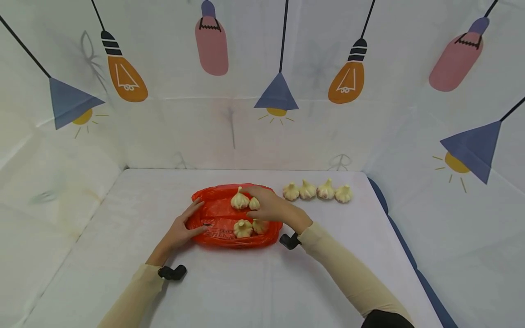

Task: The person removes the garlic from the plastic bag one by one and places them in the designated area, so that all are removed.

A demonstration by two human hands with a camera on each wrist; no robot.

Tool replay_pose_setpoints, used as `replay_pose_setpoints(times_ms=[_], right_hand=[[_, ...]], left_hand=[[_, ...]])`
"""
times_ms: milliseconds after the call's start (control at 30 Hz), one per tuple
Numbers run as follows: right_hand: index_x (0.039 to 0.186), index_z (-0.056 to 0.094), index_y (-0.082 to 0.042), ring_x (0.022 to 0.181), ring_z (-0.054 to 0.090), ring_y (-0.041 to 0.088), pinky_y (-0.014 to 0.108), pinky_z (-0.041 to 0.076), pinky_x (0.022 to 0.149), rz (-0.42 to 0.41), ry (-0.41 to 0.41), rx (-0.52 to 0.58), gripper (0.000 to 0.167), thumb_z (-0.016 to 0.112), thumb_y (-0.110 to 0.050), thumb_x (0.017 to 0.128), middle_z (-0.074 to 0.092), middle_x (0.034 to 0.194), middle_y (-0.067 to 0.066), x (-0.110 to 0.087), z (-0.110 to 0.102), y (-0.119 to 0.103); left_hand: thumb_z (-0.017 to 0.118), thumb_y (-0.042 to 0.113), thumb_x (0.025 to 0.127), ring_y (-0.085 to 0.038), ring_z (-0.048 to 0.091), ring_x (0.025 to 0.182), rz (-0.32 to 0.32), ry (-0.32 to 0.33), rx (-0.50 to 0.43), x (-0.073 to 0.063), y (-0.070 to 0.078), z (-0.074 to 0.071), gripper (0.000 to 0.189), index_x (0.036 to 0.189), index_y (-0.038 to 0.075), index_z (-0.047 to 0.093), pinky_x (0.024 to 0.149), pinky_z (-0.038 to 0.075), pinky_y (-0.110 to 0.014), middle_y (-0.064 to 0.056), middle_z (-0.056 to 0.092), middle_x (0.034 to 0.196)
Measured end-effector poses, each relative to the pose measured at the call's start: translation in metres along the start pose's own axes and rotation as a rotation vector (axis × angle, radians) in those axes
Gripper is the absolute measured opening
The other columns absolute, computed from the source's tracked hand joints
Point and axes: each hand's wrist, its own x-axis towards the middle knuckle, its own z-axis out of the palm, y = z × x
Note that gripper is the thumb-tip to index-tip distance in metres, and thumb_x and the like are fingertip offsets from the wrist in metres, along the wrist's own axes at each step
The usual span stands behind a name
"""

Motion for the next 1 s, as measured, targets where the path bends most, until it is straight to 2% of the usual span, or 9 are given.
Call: replay_pose_setpoints(times_ms=[167, 500, 733, 1000], right_hand=[[0.146, 0.052, -0.003, 0.136, 0.053, 0.037, 0.054, 0.049, 0.11, 0.019, -0.11, 0.0, 0.059, 0.076, -0.009, 0.093, 0.056, 0.148, 0.016, 0.009, 0.013, 0.0], [0.145, 0.057, -0.01, 0.139, 0.051, 0.023, 0.045, 0.048, 0.113, 0.081, -0.23, -0.086, 0.051, 0.071, -0.01, 0.096, 0.058, 0.149, 0.007, 0.021, 0.032, 0.006], [0.142, 0.059, -0.009, 0.121, 0.06, 0.021, 0.037, 0.053, 0.107, 0.073, -0.246, -0.12, 0.044, 0.069, -0.014, 0.099, 0.064, 0.141, 0.006, 0.026, 0.039, 0.006], [0.141, 0.061, -0.01, 0.125, 0.061, 0.015, 0.035, 0.052, 0.108, 0.059, -0.236, -0.096, 0.05, 0.076, -0.021, 0.095, 0.064, 0.141, 0.003, 0.039, 0.045, 0.006]], left_hand=[[0.079, 0.031, 0.091, -0.037, 0.008, 0.16, 0.004, 0.0, 0.01, -0.001, 0.0, 0.0, 0.084, 0.162, 0.02, 0.035, 0.124, 0.015, -0.069, 0.003, 0.014, 0.174], [0.08, 0.031, 0.09, -0.038, 0.009, 0.16, 0.009, 0.008, 0.008, -0.001, -0.002, 0.0, 0.083, 0.161, 0.02, 0.037, 0.123, 0.015, -0.07, 0.001, 0.016, 0.174], [0.08, 0.033, 0.09, -0.036, 0.009, 0.16, 0.005, 0.01, 0.016, -0.002, -0.001, -0.001, 0.086, 0.162, 0.021, 0.035, 0.124, 0.016, -0.067, 0.004, 0.015, 0.174], [0.08, 0.036, 0.09, -0.035, 0.011, 0.16, 0.013, 0.01, 0.022, -0.001, -0.003, -0.001, 0.088, 0.162, 0.021, 0.033, 0.124, 0.016, -0.068, 0.004, 0.015, 0.174]])
